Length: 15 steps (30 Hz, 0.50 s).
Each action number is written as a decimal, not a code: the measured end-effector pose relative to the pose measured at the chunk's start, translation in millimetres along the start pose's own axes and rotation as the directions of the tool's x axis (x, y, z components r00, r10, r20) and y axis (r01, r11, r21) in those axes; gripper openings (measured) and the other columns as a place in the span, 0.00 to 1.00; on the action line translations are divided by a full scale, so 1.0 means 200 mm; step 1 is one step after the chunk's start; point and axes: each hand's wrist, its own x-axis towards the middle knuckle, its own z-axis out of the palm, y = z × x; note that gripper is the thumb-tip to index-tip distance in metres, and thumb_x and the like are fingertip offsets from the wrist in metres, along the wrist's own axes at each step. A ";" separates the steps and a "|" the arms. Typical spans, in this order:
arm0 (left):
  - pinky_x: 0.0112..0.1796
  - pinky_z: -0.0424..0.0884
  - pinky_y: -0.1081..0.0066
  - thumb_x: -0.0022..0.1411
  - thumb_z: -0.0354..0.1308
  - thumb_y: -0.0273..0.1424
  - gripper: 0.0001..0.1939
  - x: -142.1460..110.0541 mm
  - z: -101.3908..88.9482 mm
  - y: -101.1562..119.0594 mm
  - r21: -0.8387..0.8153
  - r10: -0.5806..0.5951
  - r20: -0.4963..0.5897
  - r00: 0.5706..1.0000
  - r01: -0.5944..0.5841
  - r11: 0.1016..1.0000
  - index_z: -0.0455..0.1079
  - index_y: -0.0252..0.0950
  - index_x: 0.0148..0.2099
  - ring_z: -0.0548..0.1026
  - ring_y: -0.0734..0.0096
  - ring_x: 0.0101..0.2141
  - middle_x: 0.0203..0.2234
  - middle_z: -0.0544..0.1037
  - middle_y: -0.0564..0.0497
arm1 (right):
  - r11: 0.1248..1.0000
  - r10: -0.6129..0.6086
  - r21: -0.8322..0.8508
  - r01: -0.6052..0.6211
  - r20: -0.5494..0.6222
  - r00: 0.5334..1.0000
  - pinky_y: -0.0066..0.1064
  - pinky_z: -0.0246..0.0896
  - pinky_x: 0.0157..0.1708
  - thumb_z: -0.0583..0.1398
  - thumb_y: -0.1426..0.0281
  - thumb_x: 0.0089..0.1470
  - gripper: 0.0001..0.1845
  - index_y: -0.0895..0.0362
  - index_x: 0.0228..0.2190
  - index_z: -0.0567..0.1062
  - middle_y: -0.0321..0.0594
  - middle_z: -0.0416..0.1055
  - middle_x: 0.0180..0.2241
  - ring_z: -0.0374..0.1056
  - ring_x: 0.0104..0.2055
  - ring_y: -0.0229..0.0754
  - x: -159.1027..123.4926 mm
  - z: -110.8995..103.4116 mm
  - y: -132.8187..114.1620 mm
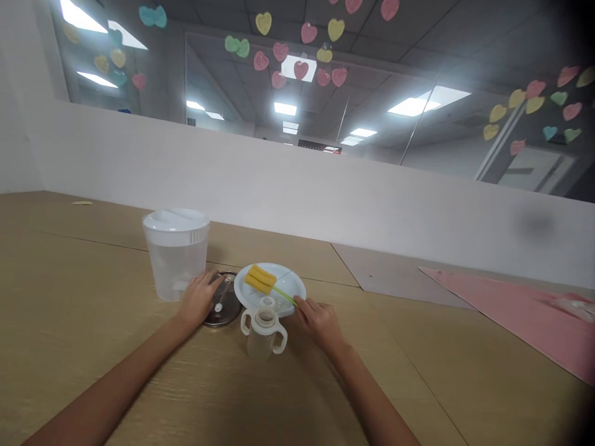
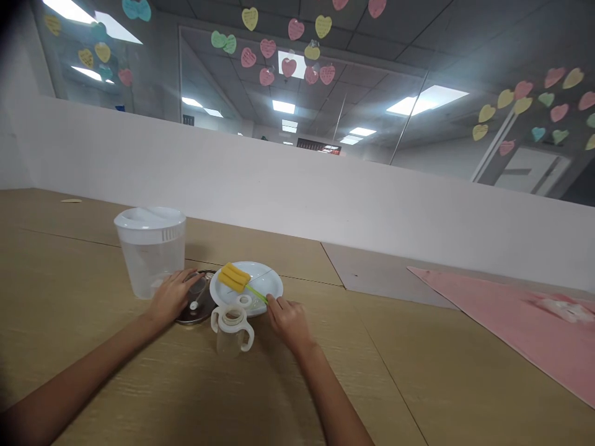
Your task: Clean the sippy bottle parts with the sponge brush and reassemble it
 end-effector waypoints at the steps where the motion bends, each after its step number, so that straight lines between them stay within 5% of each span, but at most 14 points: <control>1: 0.47 0.65 0.59 0.47 0.50 0.14 0.30 0.00 -0.01 0.01 0.015 -0.003 0.016 1.000 0.003 1.000 0.66 0.38 0.53 0.68 0.55 0.49 0.50 0.70 0.43 | 1.000 0.007 -0.003 -0.007 0.010 1.000 0.28 0.46 0.21 0.49 0.72 0.61 0.13 0.60 0.36 0.74 0.34 0.67 0.19 0.59 0.18 0.32 0.00 0.00 0.00; 10: 0.44 0.66 0.63 0.56 0.50 0.17 0.24 0.02 -0.08 0.04 0.083 -0.027 0.112 0.993 0.017 0.996 0.65 0.37 0.54 0.70 0.59 0.44 0.46 0.68 0.41 | 0.997 0.077 0.015 -0.079 0.126 0.989 0.28 0.46 0.21 0.47 0.71 0.62 0.16 0.59 0.35 0.73 0.36 0.69 0.20 0.63 0.19 0.34 -0.01 0.01 -0.01; 13: 0.44 0.66 0.63 0.55 0.49 0.16 0.26 0.02 -0.08 0.03 0.091 -0.019 0.128 0.992 0.007 0.996 0.65 0.36 0.55 0.69 0.59 0.44 0.46 0.68 0.41 | 0.956 0.265 0.070 -0.285 0.213 0.941 0.27 0.48 0.21 0.45 0.69 0.62 0.17 0.59 0.36 0.72 0.39 0.72 0.24 0.65 0.21 0.36 0.00 0.00 -0.02; 15: 0.45 0.66 0.63 0.54 0.49 0.15 0.27 0.02 -0.08 0.03 0.082 0.000 0.138 0.990 -0.012 0.997 0.65 0.37 0.55 0.69 0.60 0.44 0.46 0.68 0.41 | 0.859 0.441 0.142 -0.492 0.284 0.851 0.27 0.50 0.23 0.44 0.66 0.62 0.17 0.58 0.39 0.70 0.40 0.73 0.27 0.66 0.24 0.38 0.01 -0.01 -0.03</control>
